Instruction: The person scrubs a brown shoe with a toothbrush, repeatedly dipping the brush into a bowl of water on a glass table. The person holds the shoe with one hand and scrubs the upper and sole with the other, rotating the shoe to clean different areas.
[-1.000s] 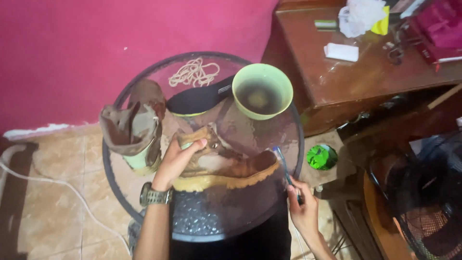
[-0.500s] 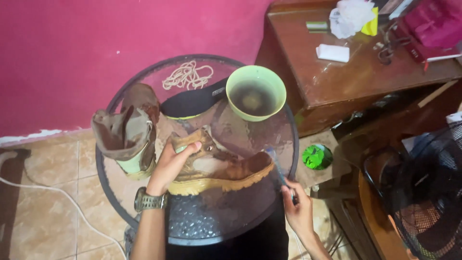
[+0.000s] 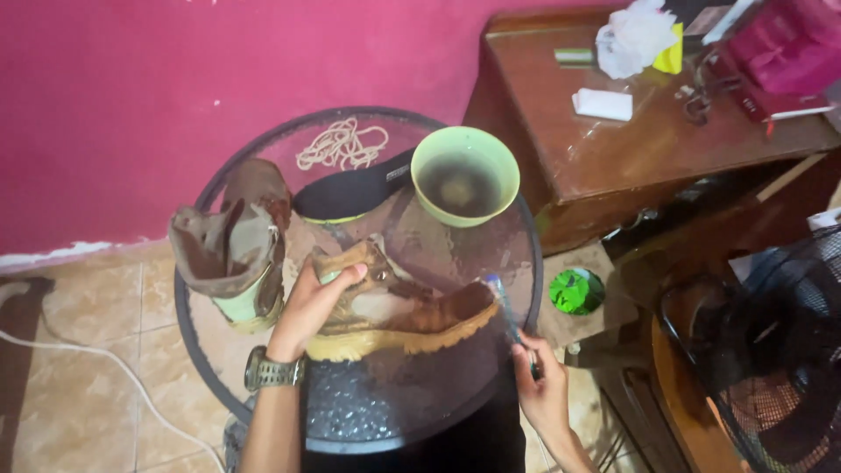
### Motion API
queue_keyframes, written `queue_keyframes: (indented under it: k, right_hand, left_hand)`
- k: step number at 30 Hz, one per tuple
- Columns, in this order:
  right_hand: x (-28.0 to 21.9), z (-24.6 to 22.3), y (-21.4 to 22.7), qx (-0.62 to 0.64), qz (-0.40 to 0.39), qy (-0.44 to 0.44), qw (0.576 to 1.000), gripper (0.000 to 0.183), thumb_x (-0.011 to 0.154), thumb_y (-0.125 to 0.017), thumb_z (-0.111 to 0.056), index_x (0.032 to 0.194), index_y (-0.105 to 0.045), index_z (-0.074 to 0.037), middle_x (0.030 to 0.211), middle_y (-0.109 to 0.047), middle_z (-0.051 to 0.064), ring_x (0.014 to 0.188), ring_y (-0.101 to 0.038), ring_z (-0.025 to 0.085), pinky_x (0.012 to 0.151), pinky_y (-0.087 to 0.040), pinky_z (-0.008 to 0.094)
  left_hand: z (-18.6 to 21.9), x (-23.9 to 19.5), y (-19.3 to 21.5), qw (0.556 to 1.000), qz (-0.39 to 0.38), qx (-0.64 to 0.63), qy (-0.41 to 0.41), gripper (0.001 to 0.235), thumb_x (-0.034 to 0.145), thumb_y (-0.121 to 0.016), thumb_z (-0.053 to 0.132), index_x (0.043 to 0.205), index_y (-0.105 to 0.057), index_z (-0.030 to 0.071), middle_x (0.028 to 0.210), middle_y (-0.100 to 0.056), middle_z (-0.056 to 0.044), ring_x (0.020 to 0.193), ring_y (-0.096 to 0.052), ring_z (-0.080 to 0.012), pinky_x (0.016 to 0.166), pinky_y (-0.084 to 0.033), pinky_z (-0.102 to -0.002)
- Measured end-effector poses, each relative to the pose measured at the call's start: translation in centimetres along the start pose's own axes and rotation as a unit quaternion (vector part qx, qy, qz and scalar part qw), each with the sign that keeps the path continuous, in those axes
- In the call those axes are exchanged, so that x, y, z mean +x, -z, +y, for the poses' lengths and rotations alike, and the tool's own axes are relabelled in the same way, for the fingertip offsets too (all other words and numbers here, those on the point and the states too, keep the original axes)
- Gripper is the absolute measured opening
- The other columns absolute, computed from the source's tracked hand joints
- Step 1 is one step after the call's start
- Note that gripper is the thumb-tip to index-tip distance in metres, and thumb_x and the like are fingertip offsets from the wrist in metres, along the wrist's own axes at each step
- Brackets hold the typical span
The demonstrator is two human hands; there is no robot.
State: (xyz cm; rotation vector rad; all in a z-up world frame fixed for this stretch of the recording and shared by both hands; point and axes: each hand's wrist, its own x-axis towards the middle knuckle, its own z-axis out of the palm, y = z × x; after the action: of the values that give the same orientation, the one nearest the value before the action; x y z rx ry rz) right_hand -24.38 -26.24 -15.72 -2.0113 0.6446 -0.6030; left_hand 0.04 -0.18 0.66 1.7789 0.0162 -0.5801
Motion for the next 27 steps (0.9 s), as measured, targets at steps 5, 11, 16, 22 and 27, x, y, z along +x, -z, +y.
queue_keyframes:
  k: [5,11,16,22,27]
  right_hand:
    - [-1.1,-1.1,0.3,0.006,-0.001,0.028,1.000,0.021,0.095,-0.067,-0.010,0.115,-0.073,-0.007,0.116,-0.080,0.009,0.102,-0.074,0.011,0.088,-0.056,0.024]
    - [-0.6,-0.3,0.0,0.011,0.000,0.017,1.000,0.023,0.095,-0.068,-0.013,0.116,-0.076,-0.008,0.087,-0.075,-0.001,0.077,-0.062,0.005,0.073,-0.051,0.021]
    - [-1.0,-0.4,0.2,0.011,-0.002,0.013,1.000,0.026,0.100,-0.063,-0.021,0.121,-0.073,-0.009,0.066,-0.048,-0.006,0.064,-0.043,0.005,0.061,-0.037,0.021]
    - [-1.1,0.4,-0.2,0.025,0.012,0.061,0.998,0.018,0.097,-0.065,-0.009,0.114,-0.069,-0.004,0.118,-0.078,0.012,0.101,-0.073,0.012,0.088,-0.056,0.024]
    - [-1.7,-0.8,0.6,-0.006,0.000,0.060,0.998,0.018,0.094,-0.068,-0.013,0.110,-0.071,-0.004,0.118,-0.079,0.011,0.104,-0.074,0.012,0.090,-0.056,0.024]
  left_hand:
    - [-0.6,0.0,0.1,0.999,-0.014,-0.009,-0.042,0.040,0.084,-0.071,0.031,0.119,-0.071,0.010,0.120,-0.078,-0.003,0.116,-0.069,-0.0145,0.106,-0.049,-0.030]
    - [-0.9,1.1,0.0,0.997,-0.026,-0.032,-0.071,0.035,0.086,-0.072,0.027,0.116,-0.075,0.010,0.116,-0.080,-0.003,0.111,-0.072,-0.0132,0.102,-0.053,-0.029]
    - [0.6,-0.2,-0.1,0.999,-0.030,0.008,-0.014,0.041,0.085,-0.069,0.033,0.118,-0.076,0.010,0.120,-0.079,-0.002,0.117,-0.071,-0.0132,0.106,-0.049,-0.029]
    - [-0.5,0.6,-0.1,0.997,-0.036,-0.011,-0.074,0.030,0.087,-0.071,0.028,0.109,-0.077,0.008,0.109,-0.079,-0.001,0.105,-0.071,-0.0107,0.098,-0.053,-0.027]
    - [-1.7,1.1,0.3,0.995,-0.042,-0.001,-0.087,0.020,0.089,-0.071,0.029,0.096,-0.076,0.011,0.099,-0.078,0.001,0.098,-0.070,-0.0116,0.093,-0.052,-0.028]
